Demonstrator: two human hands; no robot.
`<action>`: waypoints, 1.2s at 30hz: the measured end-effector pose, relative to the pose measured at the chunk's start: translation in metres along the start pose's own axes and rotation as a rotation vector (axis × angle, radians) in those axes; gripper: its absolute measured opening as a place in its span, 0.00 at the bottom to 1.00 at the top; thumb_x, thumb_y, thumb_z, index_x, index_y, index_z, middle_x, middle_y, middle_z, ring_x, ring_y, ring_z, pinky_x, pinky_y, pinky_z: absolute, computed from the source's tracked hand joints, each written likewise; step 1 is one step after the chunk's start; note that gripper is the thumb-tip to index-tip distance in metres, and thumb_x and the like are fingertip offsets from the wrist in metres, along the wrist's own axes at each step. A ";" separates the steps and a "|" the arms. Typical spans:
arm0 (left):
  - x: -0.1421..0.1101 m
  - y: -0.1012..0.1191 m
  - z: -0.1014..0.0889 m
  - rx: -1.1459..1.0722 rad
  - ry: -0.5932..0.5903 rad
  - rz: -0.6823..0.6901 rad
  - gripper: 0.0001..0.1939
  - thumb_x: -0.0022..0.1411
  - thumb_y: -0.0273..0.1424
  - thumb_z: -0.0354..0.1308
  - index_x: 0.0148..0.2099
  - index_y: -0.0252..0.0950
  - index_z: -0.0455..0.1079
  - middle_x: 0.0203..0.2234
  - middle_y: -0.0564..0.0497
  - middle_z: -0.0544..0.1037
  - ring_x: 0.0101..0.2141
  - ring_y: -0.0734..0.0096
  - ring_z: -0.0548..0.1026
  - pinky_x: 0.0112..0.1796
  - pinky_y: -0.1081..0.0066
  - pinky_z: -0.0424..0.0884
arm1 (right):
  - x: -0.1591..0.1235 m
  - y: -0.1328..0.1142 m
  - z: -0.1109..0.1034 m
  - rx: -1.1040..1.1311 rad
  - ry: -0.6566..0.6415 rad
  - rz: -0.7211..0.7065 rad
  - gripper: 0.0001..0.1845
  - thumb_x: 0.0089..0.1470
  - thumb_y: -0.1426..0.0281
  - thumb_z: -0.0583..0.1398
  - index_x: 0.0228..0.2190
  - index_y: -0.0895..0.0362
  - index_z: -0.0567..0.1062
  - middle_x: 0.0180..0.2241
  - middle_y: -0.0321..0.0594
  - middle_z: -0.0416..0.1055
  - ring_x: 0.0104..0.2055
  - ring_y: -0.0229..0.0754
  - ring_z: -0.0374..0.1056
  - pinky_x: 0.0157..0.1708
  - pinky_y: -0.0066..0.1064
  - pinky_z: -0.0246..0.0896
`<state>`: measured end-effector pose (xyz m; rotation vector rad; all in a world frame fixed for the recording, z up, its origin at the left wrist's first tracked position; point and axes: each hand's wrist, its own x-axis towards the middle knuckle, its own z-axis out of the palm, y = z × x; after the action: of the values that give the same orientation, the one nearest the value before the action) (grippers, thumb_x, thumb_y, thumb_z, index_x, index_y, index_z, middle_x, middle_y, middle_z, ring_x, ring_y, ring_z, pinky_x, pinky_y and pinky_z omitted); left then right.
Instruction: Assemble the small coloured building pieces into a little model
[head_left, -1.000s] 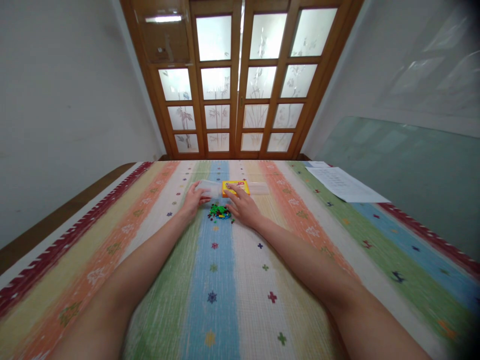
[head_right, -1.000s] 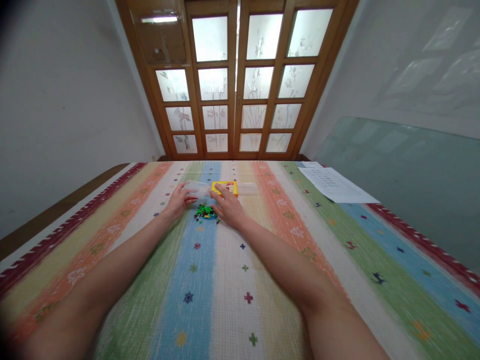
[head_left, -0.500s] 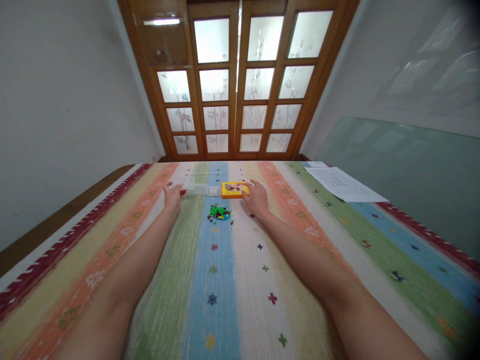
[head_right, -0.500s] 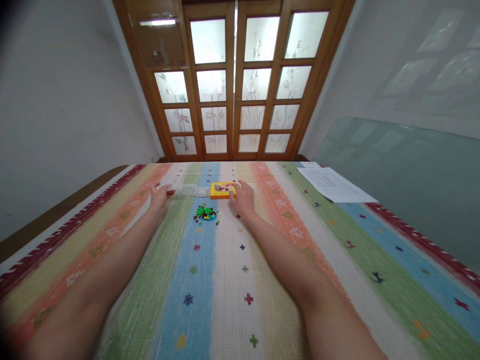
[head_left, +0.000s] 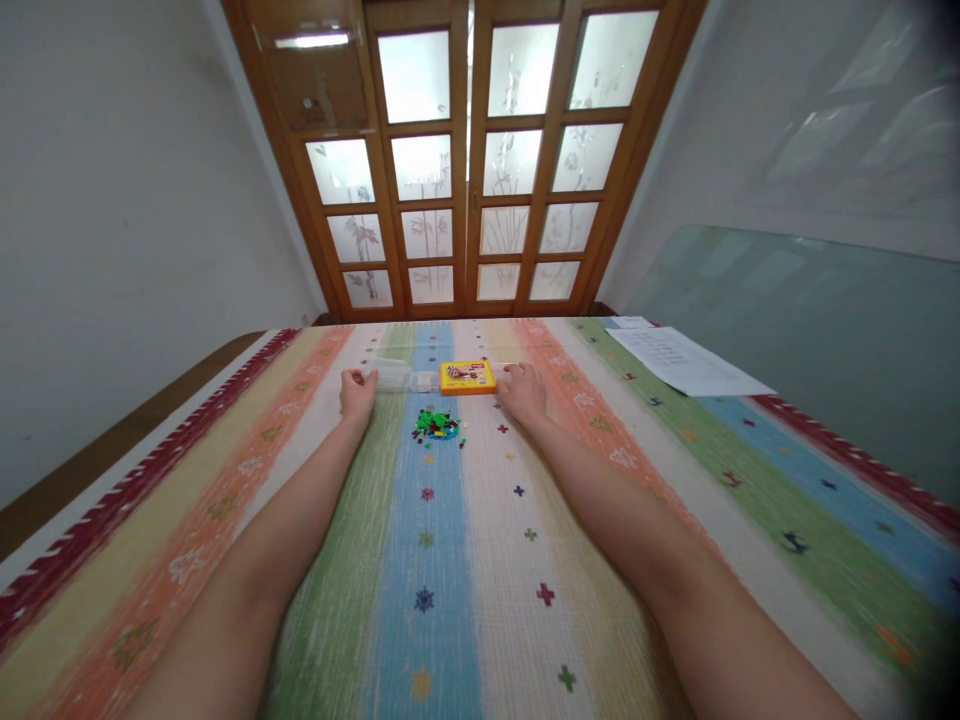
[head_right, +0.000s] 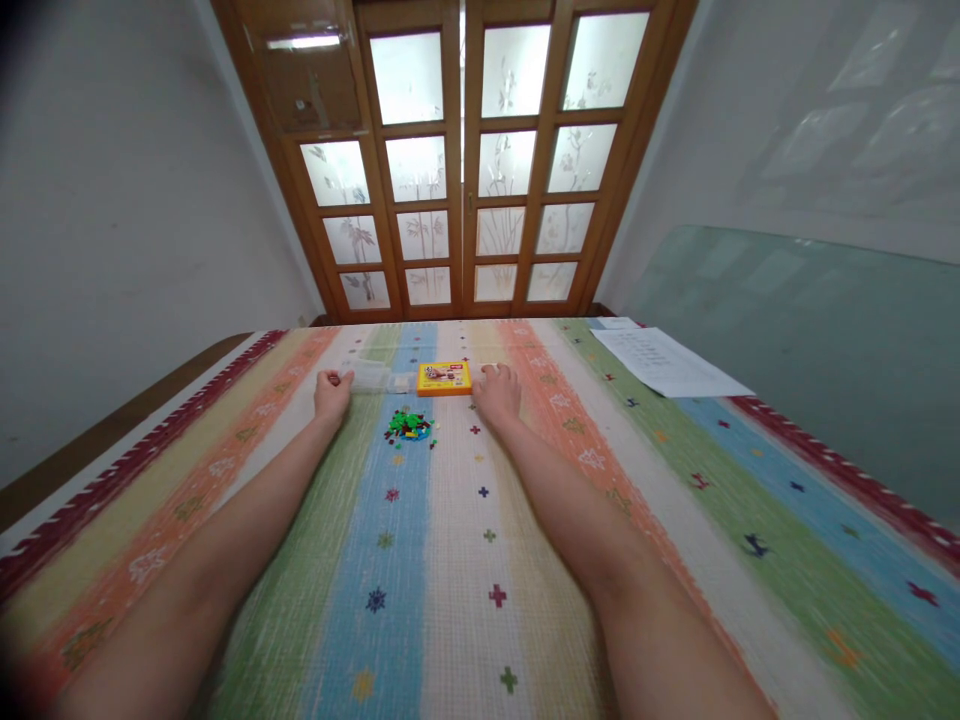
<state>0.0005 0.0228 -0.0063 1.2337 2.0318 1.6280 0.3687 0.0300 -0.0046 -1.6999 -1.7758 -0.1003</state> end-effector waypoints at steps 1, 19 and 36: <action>0.000 0.000 0.000 0.038 0.000 0.008 0.16 0.60 0.42 0.65 0.40 0.40 0.62 0.32 0.55 0.69 0.34 0.68 0.71 0.39 0.70 0.65 | 0.000 0.000 0.000 -0.004 0.001 -0.001 0.20 0.60 0.64 0.58 0.51 0.58 0.77 0.53 0.54 0.69 0.55 0.56 0.63 0.56 0.45 0.58; -0.001 0.002 -0.002 0.288 -0.069 0.070 0.19 0.68 0.44 0.55 0.55 0.38 0.65 0.42 0.45 0.78 0.43 0.59 0.77 0.45 0.63 0.70 | -0.003 -0.003 -0.004 -0.032 -0.042 -0.029 0.21 0.61 0.65 0.57 0.53 0.57 0.75 0.55 0.53 0.68 0.57 0.56 0.60 0.57 0.44 0.55; -0.006 0.000 -0.010 0.392 -0.143 0.300 0.24 0.69 0.40 0.52 0.63 0.41 0.71 0.46 0.42 0.75 0.41 0.60 0.77 0.51 0.60 0.72 | -0.004 -0.002 -0.002 -0.043 -0.028 -0.030 0.21 0.60 0.64 0.58 0.53 0.56 0.76 0.56 0.53 0.68 0.58 0.56 0.60 0.57 0.43 0.56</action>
<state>-0.0019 0.0118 -0.0048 1.8087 2.2258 1.2355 0.3674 0.0255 -0.0047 -1.7128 -1.8317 -0.1289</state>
